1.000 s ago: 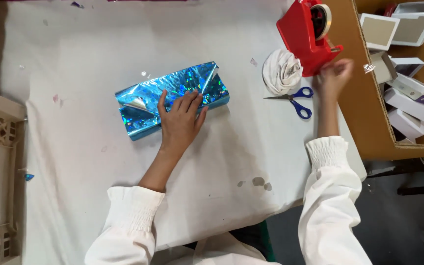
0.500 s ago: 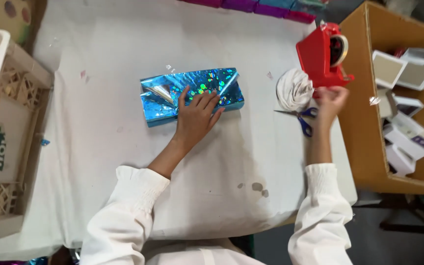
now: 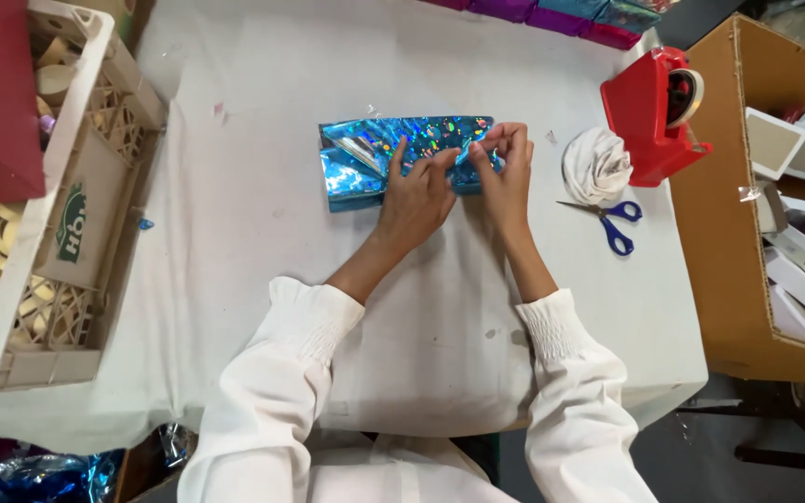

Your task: The person wraps a small rectangular box with shiny blue foil paper. They fold the paper around the box, smooth the edges, and secure the folds using clear tape from a red dispenser. The wrapped box is then placed on the table.

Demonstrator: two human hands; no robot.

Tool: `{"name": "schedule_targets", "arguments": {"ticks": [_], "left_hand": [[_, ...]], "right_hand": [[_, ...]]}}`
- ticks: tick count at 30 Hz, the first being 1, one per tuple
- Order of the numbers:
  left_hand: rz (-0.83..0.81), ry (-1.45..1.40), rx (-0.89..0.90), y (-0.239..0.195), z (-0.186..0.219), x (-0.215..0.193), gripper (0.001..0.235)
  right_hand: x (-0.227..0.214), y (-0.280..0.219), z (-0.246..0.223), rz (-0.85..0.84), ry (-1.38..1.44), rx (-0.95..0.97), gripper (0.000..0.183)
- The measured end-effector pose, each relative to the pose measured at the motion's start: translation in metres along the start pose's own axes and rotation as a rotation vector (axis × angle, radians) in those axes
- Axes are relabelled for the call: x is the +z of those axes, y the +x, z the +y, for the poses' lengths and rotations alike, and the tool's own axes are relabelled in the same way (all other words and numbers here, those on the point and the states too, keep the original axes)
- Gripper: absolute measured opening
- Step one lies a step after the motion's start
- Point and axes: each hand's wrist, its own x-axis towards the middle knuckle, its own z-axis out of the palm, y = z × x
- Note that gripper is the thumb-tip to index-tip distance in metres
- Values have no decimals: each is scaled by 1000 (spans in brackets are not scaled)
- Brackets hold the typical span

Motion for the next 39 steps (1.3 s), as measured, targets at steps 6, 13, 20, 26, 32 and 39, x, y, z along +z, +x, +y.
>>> {"name": "schedule_targets", "arguments": {"ticks": [6,13,20,26,32,39], "left_hand": [[-18,77,26,2,-2,0,51],[-39,50,13,-1,0,0,49],[-31,57,29,4,4,-9,44],[-68,45,-6,6,4,-8,40],[-48,9,-2,6,8,-16,42],[-56,21,-9,7,6,-15,45]], "right_hand": [[4,-3,-4,87,-38,21,26],[6,-13,-15,49,-83,-458,24],[-4,-15,3,10,-33,-90,28],[-6,-13,-6,-1,25,-10,39],[-9,-17,-7,144,20,-48,23],[-3,-18,-19,124,446,38,18]]}}
